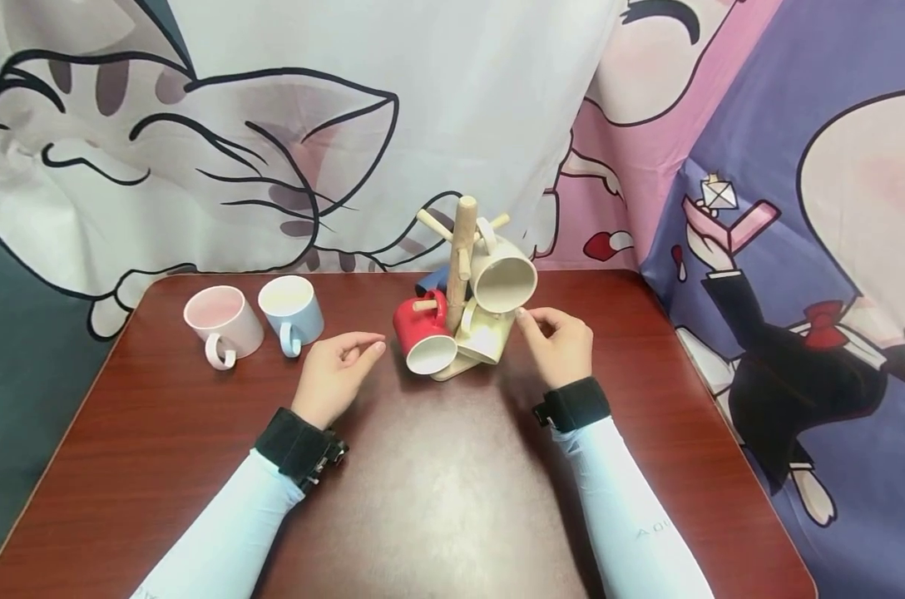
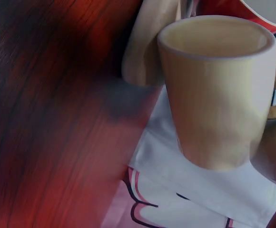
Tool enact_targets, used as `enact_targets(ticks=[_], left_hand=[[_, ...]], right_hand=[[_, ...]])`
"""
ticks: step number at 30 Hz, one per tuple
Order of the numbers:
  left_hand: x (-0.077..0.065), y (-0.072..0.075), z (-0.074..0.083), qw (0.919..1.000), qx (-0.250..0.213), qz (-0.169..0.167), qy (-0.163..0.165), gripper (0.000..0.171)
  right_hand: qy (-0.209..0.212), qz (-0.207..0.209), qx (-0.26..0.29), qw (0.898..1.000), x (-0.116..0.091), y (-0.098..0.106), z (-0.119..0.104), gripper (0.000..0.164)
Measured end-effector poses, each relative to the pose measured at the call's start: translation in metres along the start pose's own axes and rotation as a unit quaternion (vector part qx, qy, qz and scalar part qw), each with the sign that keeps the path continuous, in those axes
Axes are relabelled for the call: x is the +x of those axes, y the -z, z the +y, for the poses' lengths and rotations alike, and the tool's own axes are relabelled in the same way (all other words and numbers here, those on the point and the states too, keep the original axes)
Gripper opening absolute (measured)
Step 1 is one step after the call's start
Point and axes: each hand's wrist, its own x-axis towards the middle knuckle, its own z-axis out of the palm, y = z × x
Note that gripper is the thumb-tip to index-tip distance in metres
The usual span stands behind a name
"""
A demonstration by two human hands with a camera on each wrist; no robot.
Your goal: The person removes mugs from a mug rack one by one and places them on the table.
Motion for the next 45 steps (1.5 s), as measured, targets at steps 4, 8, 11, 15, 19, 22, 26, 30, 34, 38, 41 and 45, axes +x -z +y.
enact_targets(ticks=[4, 8, 11, 15, 19, 22, 26, 30, 34, 38, 41, 45], left_hand=[[-0.004, 0.0, -0.001, 0.9999, -0.015, -0.002, -0.001, 0.026], [-0.009, 0.0, -0.001, 0.9999, -0.016, 0.0, -0.004, 0.025], [-0.012, 0.001, -0.002, 0.9999, -0.013, -0.002, -0.001, 0.025], [-0.015, 0.004, -0.003, 0.9999, -0.012, -0.002, 0.007, 0.025], [-0.017, 0.004, -0.005, 0.9998, -0.011, -0.002, 0.014, 0.024], [-0.018, 0.005, -0.007, 0.9998, -0.015, -0.001, 0.015, 0.024], [-0.02, 0.005, -0.01, 0.9996, -0.028, 0.005, 0.008, 0.023], [-0.022, 0.006, -0.012, 0.9994, -0.033, 0.012, 0.002, 0.022], [-0.024, 0.007, -0.014, 0.9993, -0.034, 0.012, 0.007, 0.024], [-0.025, 0.008, -0.013, 0.9991, -0.039, 0.011, 0.013, 0.024], [-0.026, 0.008, -0.012, 0.9989, -0.043, 0.009, 0.015, 0.023], [-0.028, 0.009, -0.011, 0.9989, -0.044, 0.007, 0.017, 0.024]], right_hand=[[-0.014, -0.025, -0.003, 1.0, 0.009, -0.007, -0.002, 0.031], [-0.027, -0.027, 0.009, 0.999, 0.015, -0.012, -0.007, 0.036], [-0.044, -0.021, 0.025, 0.998, 0.017, -0.014, -0.009, 0.038], [-0.064, -0.001, 0.062, 0.996, 0.017, -0.016, -0.011, 0.037], [-0.078, 0.026, 0.087, 0.993, 0.019, -0.017, -0.011, 0.037], [-0.088, 0.039, 0.101, 0.99, 0.019, -0.016, -0.011, 0.036], [-0.096, 0.049, 0.114, 0.988, 0.021, -0.016, -0.011, 0.035], [-0.098, 0.064, 0.121, 0.986, 0.023, -0.015, -0.01, 0.035], [-0.106, 0.082, 0.131, 0.982, 0.024, -0.011, -0.01, 0.034], [-0.117, 0.096, 0.136, 0.979, 0.025, -0.007, -0.01, 0.033], [-0.118, 0.103, 0.136, 0.978, 0.026, -0.005, -0.008, 0.033], [-0.115, 0.111, 0.133, 0.978, 0.027, -0.001, -0.002, 0.032]])
